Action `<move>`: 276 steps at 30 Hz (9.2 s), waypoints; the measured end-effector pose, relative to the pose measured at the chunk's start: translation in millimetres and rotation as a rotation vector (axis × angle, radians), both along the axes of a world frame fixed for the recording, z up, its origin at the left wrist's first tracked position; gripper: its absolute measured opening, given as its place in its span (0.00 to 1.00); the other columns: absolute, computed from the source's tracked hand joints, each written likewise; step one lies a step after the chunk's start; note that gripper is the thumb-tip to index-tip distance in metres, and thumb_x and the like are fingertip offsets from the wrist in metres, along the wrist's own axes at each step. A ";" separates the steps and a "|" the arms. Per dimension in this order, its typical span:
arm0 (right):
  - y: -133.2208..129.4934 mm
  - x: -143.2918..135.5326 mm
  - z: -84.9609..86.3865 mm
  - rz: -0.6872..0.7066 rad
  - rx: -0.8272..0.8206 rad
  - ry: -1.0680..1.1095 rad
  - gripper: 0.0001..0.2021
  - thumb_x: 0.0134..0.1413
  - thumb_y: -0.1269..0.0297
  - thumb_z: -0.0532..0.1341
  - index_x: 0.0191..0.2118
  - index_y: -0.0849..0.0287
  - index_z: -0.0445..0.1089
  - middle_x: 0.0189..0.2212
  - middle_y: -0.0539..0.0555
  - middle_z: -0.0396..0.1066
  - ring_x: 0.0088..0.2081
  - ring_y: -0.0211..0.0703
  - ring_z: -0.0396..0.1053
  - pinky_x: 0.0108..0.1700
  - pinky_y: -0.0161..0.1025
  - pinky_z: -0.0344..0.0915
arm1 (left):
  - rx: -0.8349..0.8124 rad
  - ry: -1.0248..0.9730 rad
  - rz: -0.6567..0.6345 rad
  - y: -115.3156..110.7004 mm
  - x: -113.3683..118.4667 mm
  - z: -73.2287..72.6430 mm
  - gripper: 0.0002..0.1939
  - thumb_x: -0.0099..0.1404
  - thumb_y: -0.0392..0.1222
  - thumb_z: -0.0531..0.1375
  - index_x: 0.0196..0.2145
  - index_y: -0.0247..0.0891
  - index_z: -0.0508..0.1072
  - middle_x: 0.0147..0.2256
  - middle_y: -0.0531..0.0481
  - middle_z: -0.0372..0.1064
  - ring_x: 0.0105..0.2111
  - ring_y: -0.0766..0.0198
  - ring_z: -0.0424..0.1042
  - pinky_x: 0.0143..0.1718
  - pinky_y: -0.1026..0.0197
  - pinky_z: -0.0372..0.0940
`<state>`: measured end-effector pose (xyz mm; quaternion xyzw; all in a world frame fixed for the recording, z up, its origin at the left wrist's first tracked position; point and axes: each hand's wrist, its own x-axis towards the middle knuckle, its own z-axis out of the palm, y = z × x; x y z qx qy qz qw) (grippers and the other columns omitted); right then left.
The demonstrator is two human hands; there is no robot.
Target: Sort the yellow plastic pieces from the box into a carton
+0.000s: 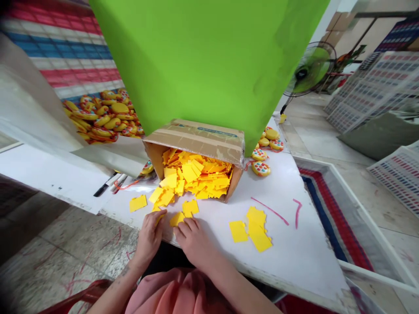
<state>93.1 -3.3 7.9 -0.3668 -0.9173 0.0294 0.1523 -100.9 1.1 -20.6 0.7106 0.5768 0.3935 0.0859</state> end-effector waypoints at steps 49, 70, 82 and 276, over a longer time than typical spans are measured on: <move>-16.8 94.5 -5.9 -0.506 0.117 0.018 0.18 0.61 0.66 0.55 0.56 0.63 0.65 0.54 0.62 0.67 0.54 0.58 0.61 0.53 0.54 0.58 | 0.009 0.171 -0.294 7.3 82.1 19.6 0.20 0.64 0.43 0.60 0.52 0.38 0.65 0.54 0.40 0.66 0.55 0.50 0.63 0.54 0.46 0.62; 77.4 -59.1 5.8 -0.134 0.106 0.019 0.13 0.63 0.69 0.54 0.51 0.54 0.67 0.53 0.55 0.68 0.50 0.51 0.61 0.49 0.50 0.59 | -0.030 0.070 0.292 57.5 -57.4 -6.5 0.19 0.67 0.33 0.47 0.52 0.34 0.69 0.45 0.40 0.74 0.46 0.53 0.71 0.50 0.49 0.65; 77.7 -67.5 11.3 -0.035 0.104 0.138 0.16 0.63 0.72 0.54 0.55 0.56 0.66 0.53 0.56 0.70 0.52 0.50 0.63 0.53 0.50 0.60 | -0.003 -0.220 0.521 49.8 -63.1 7.1 0.16 0.69 0.42 0.49 0.47 0.36 0.71 0.41 0.44 0.76 0.39 0.57 0.75 0.42 0.55 0.69; -43.6 92.3 -17.0 -0.426 0.284 0.226 0.18 0.63 0.65 0.55 0.57 0.62 0.62 0.56 0.64 0.65 0.58 0.58 0.60 0.56 0.58 0.60 | -0.189 0.082 -0.375 10.9 109.8 16.7 0.28 0.57 0.47 0.66 0.51 0.39 0.62 0.52 0.43 0.66 0.51 0.51 0.64 0.51 0.48 0.59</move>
